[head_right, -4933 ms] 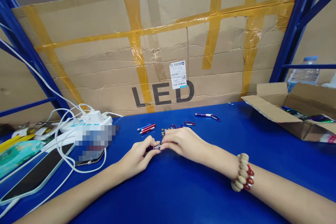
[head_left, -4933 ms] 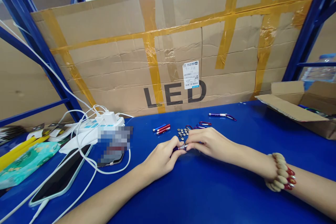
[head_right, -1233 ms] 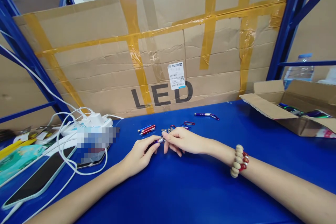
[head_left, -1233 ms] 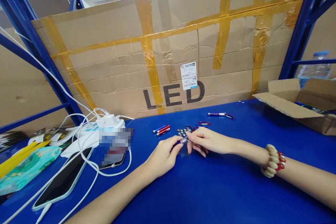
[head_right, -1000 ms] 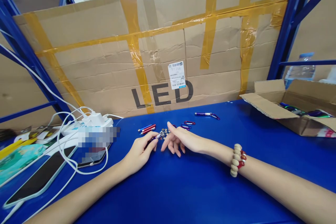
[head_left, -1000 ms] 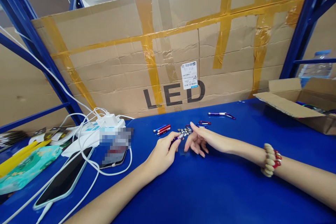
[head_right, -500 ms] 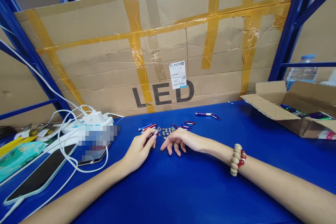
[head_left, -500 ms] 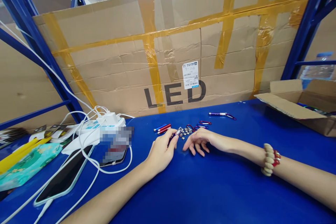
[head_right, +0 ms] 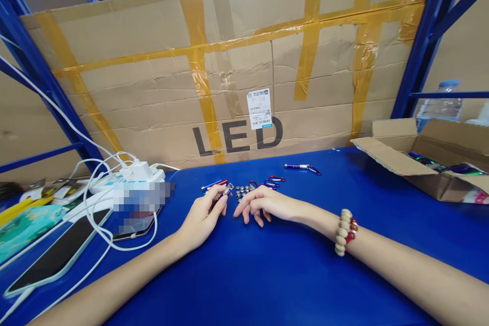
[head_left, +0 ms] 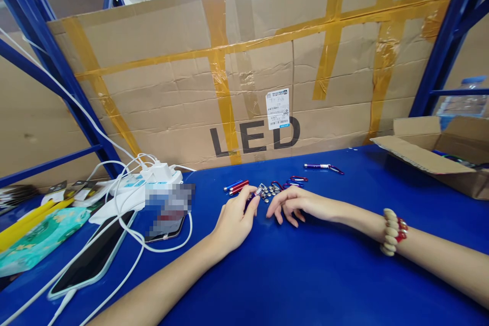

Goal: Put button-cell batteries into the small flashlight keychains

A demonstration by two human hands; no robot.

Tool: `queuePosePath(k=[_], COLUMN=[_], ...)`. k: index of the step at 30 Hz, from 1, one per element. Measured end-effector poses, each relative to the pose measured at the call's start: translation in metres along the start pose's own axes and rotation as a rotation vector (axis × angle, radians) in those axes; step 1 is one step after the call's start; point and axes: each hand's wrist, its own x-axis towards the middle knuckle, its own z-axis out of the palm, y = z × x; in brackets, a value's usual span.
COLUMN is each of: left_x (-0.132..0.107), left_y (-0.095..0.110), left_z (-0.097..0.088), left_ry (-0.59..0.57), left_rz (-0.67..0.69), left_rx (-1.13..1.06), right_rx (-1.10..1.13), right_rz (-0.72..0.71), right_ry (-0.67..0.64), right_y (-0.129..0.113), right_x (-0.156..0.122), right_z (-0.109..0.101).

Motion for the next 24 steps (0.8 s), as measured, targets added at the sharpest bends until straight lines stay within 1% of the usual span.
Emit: queuePosePath(k=[2,4,6,8,10,11,13,16,20,22,24], left_x=[0.0,0.0,-0.001,-0.001,-0.001,-0.001,-0.001,-0.001,-0.001,-0.001,0.0], left_y=[0.0,0.0,0.0,0.001,0.001,0.002,0.002,0.001,0.002,0.003,0.003], left_z=[0.0,0.001,0.001,0.001,0.001,0.001,0.0,0.0,0.0,-0.001,0.0], left_ry=[0.012,0.028,0.039,0.039,0.031,0.029,0.026,0.019,0.021,0.035,0.042], left_rz=[-0.012,-0.025,-0.036,-0.044,-0.051,-0.054,-0.062,-0.074,-0.099,-0.115,-0.128], left_rx=[-0.007,-0.017,-0.025,-0.03,-0.033,-0.033,-0.039,-0.06,-0.124,-0.171,-0.208], right_rx=[-0.021,-0.072,-0.17,-0.357,-0.629,-0.762,-0.965,-1.134,-1.23,-1.232,-1.221], right_rz=[-0.011,-0.029,-0.041,-0.05,-0.057,-0.046,0.005,0.12,0.259,0.3,0.311], right_ry=[0.137,0.324,0.499,0.652,0.791,0.833,0.844,0.75,0.607,0.579,0.576], right_y=[0.0,0.001,0.003,0.004,0.004,0.003,0.002,0.0,0.0,0.0,-0.001], right_x=[0.001,0.002,0.001,-0.001,-0.004,-0.006,-0.009,-0.011,-0.01,-0.01,-0.01], right_z=[0.001,-0.001,-0.005,-0.012,-0.02,-0.024,-0.03,-0.032,-0.025,-0.021,-0.018])
